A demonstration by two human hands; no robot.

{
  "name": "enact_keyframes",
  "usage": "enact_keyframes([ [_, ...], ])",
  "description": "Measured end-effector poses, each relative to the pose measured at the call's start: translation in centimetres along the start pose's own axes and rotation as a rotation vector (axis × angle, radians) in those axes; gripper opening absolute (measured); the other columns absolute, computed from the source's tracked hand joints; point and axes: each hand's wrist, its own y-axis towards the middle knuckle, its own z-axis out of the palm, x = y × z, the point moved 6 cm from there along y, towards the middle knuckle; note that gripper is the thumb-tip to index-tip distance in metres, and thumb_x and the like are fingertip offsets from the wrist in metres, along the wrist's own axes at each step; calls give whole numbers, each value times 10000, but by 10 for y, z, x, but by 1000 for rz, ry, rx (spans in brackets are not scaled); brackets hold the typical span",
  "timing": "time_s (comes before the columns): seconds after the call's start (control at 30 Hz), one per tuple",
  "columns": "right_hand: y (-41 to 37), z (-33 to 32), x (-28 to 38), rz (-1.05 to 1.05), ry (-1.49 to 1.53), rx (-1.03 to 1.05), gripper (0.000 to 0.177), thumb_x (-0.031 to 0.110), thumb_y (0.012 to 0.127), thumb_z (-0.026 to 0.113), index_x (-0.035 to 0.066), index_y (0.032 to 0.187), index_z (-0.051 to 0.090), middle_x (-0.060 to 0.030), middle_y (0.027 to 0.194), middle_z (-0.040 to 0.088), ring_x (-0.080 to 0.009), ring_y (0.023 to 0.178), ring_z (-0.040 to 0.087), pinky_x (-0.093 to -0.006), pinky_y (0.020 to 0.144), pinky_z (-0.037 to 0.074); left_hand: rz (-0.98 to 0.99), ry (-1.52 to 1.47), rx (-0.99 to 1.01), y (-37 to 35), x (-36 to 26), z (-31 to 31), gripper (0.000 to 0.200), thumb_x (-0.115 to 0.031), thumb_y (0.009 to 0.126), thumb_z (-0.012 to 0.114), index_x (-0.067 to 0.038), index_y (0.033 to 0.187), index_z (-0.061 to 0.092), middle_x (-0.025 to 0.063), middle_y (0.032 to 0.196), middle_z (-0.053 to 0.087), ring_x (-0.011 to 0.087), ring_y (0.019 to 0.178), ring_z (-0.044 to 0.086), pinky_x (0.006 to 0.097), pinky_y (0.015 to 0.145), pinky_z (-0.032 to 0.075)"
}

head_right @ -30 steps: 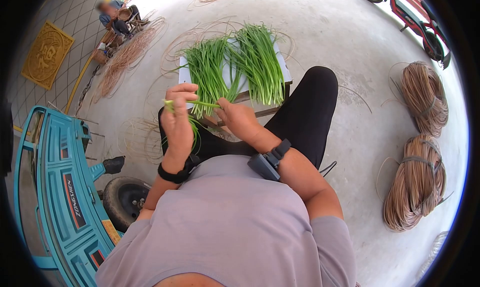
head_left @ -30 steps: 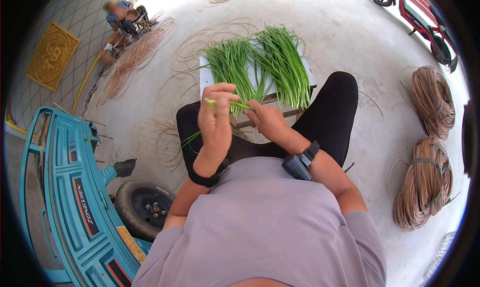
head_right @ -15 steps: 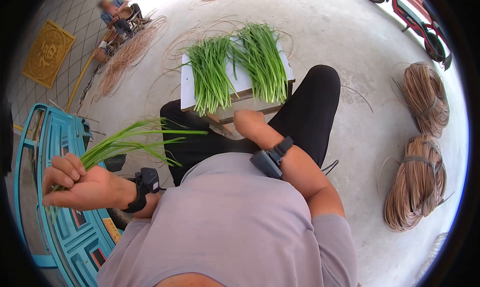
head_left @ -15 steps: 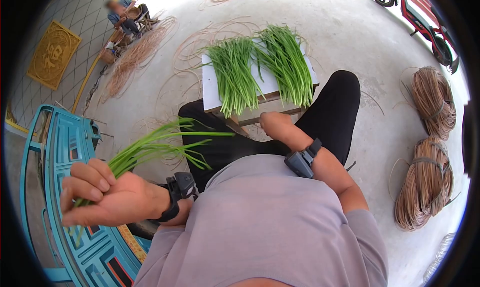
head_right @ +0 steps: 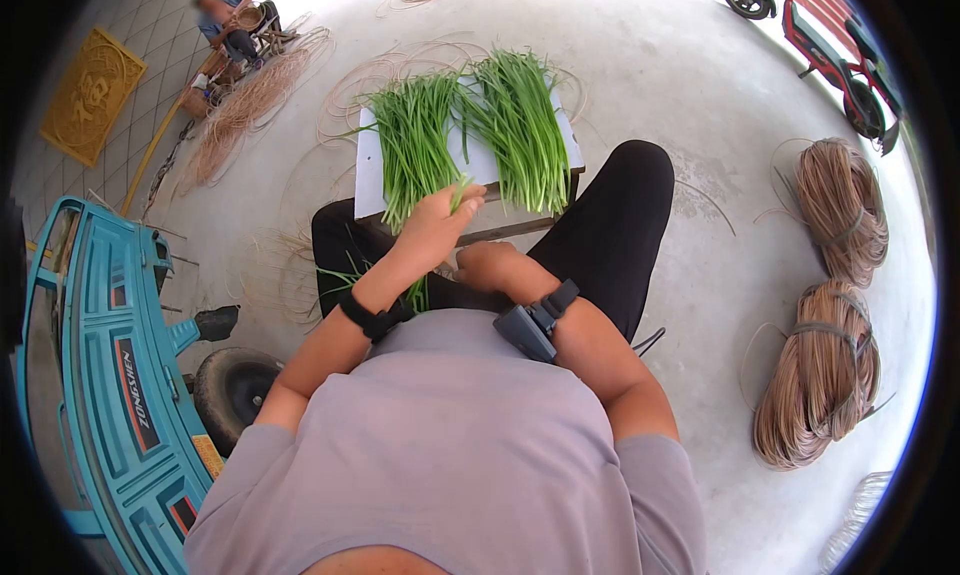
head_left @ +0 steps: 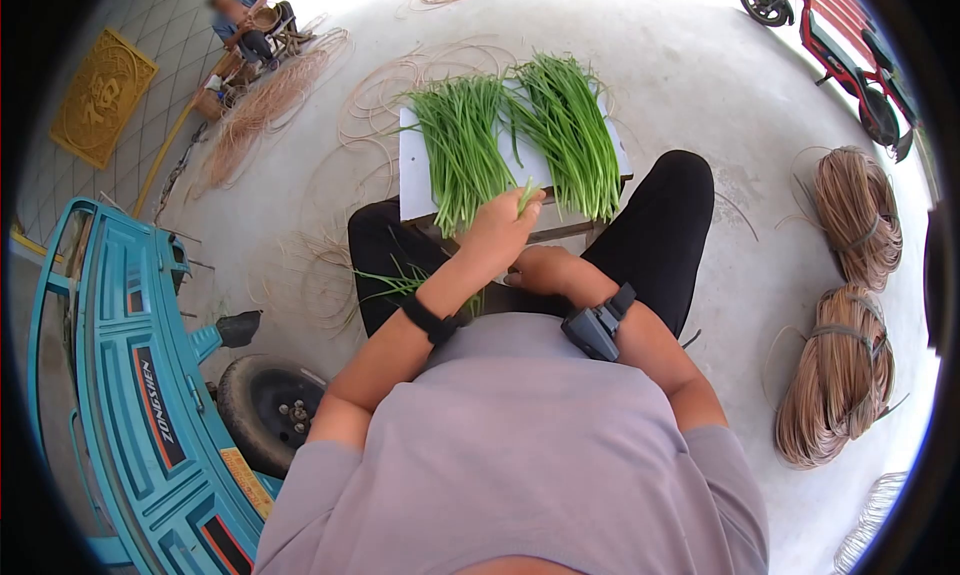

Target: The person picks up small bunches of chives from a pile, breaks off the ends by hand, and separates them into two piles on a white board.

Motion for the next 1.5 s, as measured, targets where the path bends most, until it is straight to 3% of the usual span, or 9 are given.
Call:
enact_keyframes([
  [0.2,-6,-8,6,-163,19,-126,434,325,878,548,99,1247,578,-190,1249,592,-368,1116,578,-455,939,455,-88,243,125,26,20,51,338,-219,923,509,38,1130,584,173,1039,689,265,934,651,364,842,478],
  [0.4,-13,-15,11,-79,131,-12,432,297,873,547,79,1245,581,-217,1265,576,-382,1152,557,-463,958,449,-191,-163,134,35,33,59,309,-215,929,503,36,1088,589,125,868,716,199,832,633,330,797,473],
  [0.5,-24,-25,18,-57,135,-98,325,259,886,531,48,1102,650,-209,1132,646,-378,1011,619,-452,870,484,-365,-299,184,31,36,57,306,-213,932,497,34,1087,592,113,832,717,192,778,631,319,785,475],
  [0.9,-20,-30,20,-40,164,-113,402,287,859,573,66,1194,597,-213,1162,630,-376,1033,616,-453,890,483,-16,451,-108,26,12,28,250,-234,882,531,5,864,601,155,720,676,345,709,648,395,712,504],
  [1.0,-24,-39,23,-9,272,-186,394,304,862,572,59,1169,608,-212,1137,639,-367,1013,627,-447,871,489,-14,201,-103,30,32,31,271,-239,888,545,24,908,607,140,714,672,346,667,649,410,661,501],
  [1.1,-10,-20,12,-78,105,-175,371,302,859,567,34,1106,633,-219,1090,651,-365,989,637,-451,846,499,-5,-53,-173,34,40,34,280,-239,895,554,29,939,620,106,710,672,253,557,596,369,573,471],
  [1.23,-14,-19,10,-15,78,-135,344,287,844,579,9,1032,655,-227,1031,662,-375,944,648,-464,816,509,-328,-355,7,30,45,40,290,-239,898,557,26,998,619,96,772,698,116,509,466,295,514,402],
  [1.4,-8,-13,5,-32,97,-123,379,285,848,605,30,1128,597,-224,1091,644,-394,955,634,-472,823,503,-270,-199,-26,32,42,36,287,-234,882,567,19,1014,601,102,793,708,98,502,454,286,513,394],
  [1.5,-10,-16,6,-63,134,-230,311,283,842,583,41,1020,664,-197,987,677,-367,927,651,-470,812,505,-209,-136,-90,29,34,32,257,-228,877,559,6,971,604,89,773,702,112,537,515,290,540,423],
])
